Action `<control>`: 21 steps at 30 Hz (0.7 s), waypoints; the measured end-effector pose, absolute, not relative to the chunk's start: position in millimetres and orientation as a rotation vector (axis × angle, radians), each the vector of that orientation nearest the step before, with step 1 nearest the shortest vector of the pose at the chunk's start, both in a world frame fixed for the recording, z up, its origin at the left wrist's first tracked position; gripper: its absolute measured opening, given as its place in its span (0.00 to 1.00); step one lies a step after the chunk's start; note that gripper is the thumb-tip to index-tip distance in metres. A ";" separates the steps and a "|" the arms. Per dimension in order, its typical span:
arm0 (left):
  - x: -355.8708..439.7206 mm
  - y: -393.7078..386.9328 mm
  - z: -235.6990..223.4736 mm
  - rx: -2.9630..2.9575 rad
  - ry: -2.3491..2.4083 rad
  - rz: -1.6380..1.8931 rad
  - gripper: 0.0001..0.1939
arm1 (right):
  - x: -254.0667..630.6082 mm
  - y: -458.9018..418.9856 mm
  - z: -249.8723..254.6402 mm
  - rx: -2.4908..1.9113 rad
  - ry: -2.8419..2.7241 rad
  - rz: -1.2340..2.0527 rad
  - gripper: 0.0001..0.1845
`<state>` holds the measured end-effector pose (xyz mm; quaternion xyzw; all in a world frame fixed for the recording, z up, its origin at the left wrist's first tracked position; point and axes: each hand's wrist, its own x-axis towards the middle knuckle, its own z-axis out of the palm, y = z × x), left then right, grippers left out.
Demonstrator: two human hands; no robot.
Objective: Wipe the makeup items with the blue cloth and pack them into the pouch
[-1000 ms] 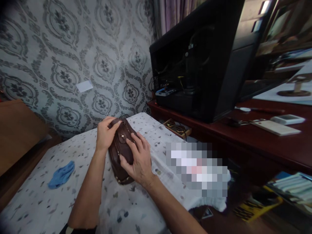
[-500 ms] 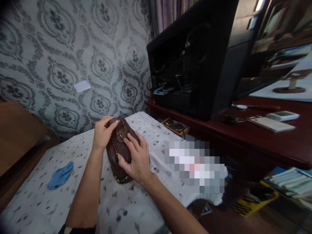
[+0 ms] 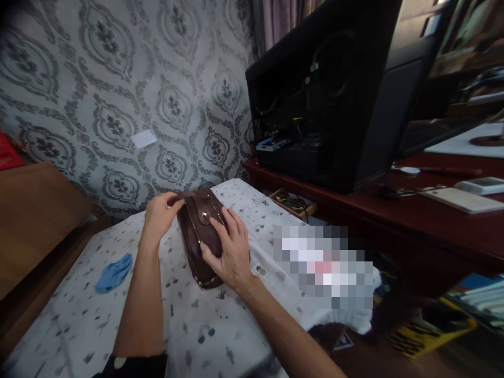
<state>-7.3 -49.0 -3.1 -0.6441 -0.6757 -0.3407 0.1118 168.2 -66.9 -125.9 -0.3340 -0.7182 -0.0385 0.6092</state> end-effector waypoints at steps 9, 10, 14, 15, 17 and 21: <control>-6.1 -48.7 -1.0 -1.841 -1.912 -0.937 0.12 | 168.4 -66.8 -126.5 -0.783 -1.669 -0.087 0.26; -6.1 -49.7 0.3 -1.860 -1.908 -0.935 0.13 | 168.0 -66.6 -126.4 -0.783 -1.665 -0.094 0.26; -5.7 -57.3 7.7 -1.985 -1.865 -0.927 0.13 | 166.7 -65.9 -126.4 -0.778 -1.654 -0.104 0.25; -5.2 -59.7 9.3 -2.011 -1.853 -0.914 0.12 | 166.5 -65.7 -126.6 -0.778 -1.654 -0.099 0.25; -3.1 -64.2 11.1 -2.043 -1.838 -0.871 0.12 | 166.7 -65.6 -127.2 -0.777 -1.655 -0.083 0.26; 8.1 -66.5 7.7 -2.031 -1.876 -0.904 0.06 | 168.1 -66.8 -129.1 -0.782 -1.626 -0.021 0.29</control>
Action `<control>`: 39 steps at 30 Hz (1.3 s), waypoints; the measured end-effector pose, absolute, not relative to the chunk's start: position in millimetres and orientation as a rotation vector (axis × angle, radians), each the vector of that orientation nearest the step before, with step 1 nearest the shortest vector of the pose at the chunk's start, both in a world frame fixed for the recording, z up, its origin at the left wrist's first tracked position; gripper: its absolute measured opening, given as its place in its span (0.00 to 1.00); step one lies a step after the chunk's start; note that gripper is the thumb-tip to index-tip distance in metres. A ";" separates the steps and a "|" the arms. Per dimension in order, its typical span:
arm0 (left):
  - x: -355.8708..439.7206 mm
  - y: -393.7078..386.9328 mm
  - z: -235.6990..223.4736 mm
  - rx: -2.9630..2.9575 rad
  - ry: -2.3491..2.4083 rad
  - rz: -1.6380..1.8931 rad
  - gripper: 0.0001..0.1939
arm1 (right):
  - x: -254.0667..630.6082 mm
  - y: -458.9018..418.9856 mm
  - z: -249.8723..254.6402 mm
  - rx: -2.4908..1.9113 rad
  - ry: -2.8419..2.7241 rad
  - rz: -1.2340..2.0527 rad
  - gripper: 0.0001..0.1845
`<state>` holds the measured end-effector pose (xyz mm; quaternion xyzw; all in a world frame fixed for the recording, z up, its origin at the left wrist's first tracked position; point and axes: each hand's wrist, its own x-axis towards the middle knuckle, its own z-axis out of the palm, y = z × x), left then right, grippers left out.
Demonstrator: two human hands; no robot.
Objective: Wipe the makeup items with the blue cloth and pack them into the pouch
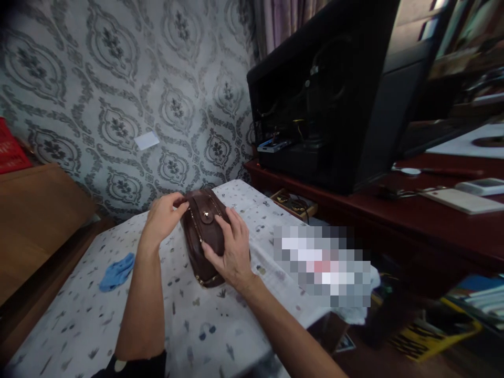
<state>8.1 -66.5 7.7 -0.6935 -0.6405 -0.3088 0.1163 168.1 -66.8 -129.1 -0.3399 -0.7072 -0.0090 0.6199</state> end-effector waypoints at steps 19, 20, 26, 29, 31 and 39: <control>54.1 -22.7 12.4 -2.045 -1.920 -1.110 0.12 | 166.0 -67.2 -128.7 -0.778 -1.543 0.008 0.13; 53.9 -23.5 11.4 -2.068 -1.923 -1.142 0.12 | 165.7 -67.1 -128.6 -0.779 -1.542 0.010 0.13; 48.3 -28.0 9.2 -2.189 -1.875 -1.316 0.14 | 166.4 -67.2 -129.1 -0.791 -1.548 0.033 0.17; 38.7 -34.4 15.2 -2.238 -1.853 -1.236 0.12 | 168.0 -67.7 -128.4 -0.794 -1.562 0.040 0.18; 28.7 -40.9 20.2 -2.248 -1.877 -1.129 0.12 | 168.4 -67.5 -128.0 -0.782 -1.574 0.023 0.20; 0.9 -61.2 18.1 -2.004 -2.004 -0.803 0.13 | 167.2 -65.9 -129.3 -0.786 -1.597 -0.013 0.24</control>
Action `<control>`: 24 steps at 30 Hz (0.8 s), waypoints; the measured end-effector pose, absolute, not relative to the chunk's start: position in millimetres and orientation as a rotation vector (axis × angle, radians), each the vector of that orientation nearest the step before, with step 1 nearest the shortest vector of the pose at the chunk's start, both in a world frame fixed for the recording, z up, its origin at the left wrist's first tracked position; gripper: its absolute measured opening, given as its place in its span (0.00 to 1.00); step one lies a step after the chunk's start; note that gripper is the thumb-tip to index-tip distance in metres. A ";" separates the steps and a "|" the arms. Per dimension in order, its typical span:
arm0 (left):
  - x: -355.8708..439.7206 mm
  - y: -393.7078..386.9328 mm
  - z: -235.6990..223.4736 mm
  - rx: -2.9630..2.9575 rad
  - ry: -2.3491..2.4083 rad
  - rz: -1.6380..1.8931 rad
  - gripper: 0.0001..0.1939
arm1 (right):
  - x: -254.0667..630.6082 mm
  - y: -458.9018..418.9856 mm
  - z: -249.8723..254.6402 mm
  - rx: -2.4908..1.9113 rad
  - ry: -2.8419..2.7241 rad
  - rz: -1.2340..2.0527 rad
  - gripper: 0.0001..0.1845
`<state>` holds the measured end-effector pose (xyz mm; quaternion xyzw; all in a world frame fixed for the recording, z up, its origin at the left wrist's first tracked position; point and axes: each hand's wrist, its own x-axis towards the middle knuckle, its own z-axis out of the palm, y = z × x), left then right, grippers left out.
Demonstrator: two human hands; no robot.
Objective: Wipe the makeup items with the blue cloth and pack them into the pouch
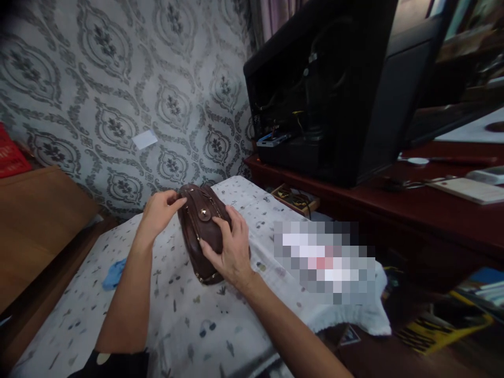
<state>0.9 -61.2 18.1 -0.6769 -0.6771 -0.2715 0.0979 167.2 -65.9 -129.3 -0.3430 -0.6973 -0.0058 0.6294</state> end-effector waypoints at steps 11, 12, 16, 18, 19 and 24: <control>8.0 -74.7 6.2 -2.036 -2.021 -1.087 0.11 | 166.2 -66.0 -129.8 -0.777 -1.580 0.000 0.23; 8.4 -76.8 7.3 -2.061 -2.011 -1.083 0.12 | 166.0 -66.2 -129.7 -0.777 -1.576 0.006 0.23; 10.0 -80.9 11.9 -2.129 -1.996 -1.064 0.13 | 165.9 -66.8 -128.8 -0.775 -1.572 0.021 0.23; 9.6 -80.7 11.6 -2.168 -2.021 -1.089 0.13 | 166.3 -67.1 -128.3 -0.778 -1.576 0.021 0.23; 9.1 -80.8 10.3 -2.198 -2.028 -1.114 0.13 | 166.6 -67.3 -128.1 -0.780 -1.579 0.019 0.23; 7.7 -92.9 -6.4 -2.268 -1.962 -1.131 0.19 | 167.8 -67.6 -128.8 -0.797 -1.596 0.041 0.23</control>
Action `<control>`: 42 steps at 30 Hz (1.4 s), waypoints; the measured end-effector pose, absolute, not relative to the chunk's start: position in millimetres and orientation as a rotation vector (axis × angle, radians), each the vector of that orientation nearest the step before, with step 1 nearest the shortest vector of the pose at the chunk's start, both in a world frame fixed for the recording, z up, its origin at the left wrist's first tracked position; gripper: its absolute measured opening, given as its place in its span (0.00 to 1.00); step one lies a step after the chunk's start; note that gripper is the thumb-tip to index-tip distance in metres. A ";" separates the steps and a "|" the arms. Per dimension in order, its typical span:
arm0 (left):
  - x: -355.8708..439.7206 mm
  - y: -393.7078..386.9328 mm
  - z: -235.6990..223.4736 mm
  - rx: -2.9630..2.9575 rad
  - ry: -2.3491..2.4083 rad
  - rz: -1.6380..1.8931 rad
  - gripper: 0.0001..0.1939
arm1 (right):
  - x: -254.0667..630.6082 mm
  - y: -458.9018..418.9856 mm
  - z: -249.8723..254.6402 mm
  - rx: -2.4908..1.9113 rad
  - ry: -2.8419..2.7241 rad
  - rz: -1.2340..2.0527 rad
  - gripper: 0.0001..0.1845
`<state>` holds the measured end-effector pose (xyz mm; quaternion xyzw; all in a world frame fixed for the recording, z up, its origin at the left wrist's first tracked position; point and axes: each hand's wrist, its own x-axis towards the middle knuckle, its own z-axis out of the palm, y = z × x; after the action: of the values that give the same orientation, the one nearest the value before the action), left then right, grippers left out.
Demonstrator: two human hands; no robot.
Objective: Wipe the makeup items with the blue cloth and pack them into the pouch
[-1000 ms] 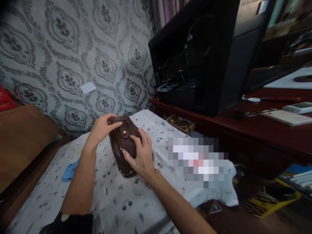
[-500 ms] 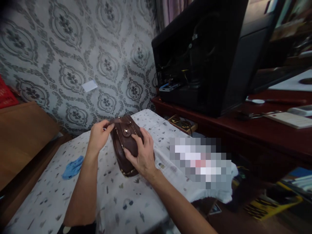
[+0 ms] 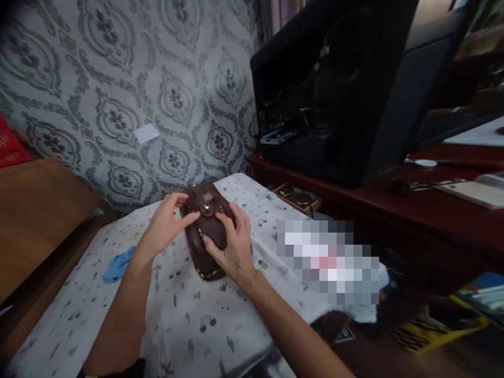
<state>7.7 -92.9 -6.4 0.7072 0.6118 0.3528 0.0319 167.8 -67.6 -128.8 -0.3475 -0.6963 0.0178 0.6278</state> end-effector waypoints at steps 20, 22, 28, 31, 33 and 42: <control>-0.9 -107.9 -24.1 2.140 1.708 1.010 0.30 | 167.2 -67.1 -130.3 -0.795 -1.605 0.043 0.25; 8.2 -106.2 -16.3 2.198 1.784 0.965 0.31 | 167.5 -68.8 -129.6 -0.779 -1.599 0.063 0.26; 47.3 -85.3 -4.4 2.432 1.986 0.809 0.28 | 167.5 -70.7 -129.9 -0.785 -1.415 0.312 0.24; 57.9 -71.2 -5.7 2.534 2.048 0.761 0.19 | 165.6 -67.8 -132.8 -0.850 -1.325 0.405 0.26; 60.2 -64.1 -5.3 2.554 2.052 0.784 0.14 | 163.7 -66.5 -135.1 -0.875 -1.328 0.436 0.27; 56.3 -46.6 -1.1 2.310 2.052 1.086 0.13 | 158.9 -66.8 -139.6 -0.963 -1.444 0.293 0.28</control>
<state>56.3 -46.6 -1.1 0.7037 0.6252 0.3308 -0.0665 158.9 -66.8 -139.6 -0.4216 -0.6324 0.1282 0.6371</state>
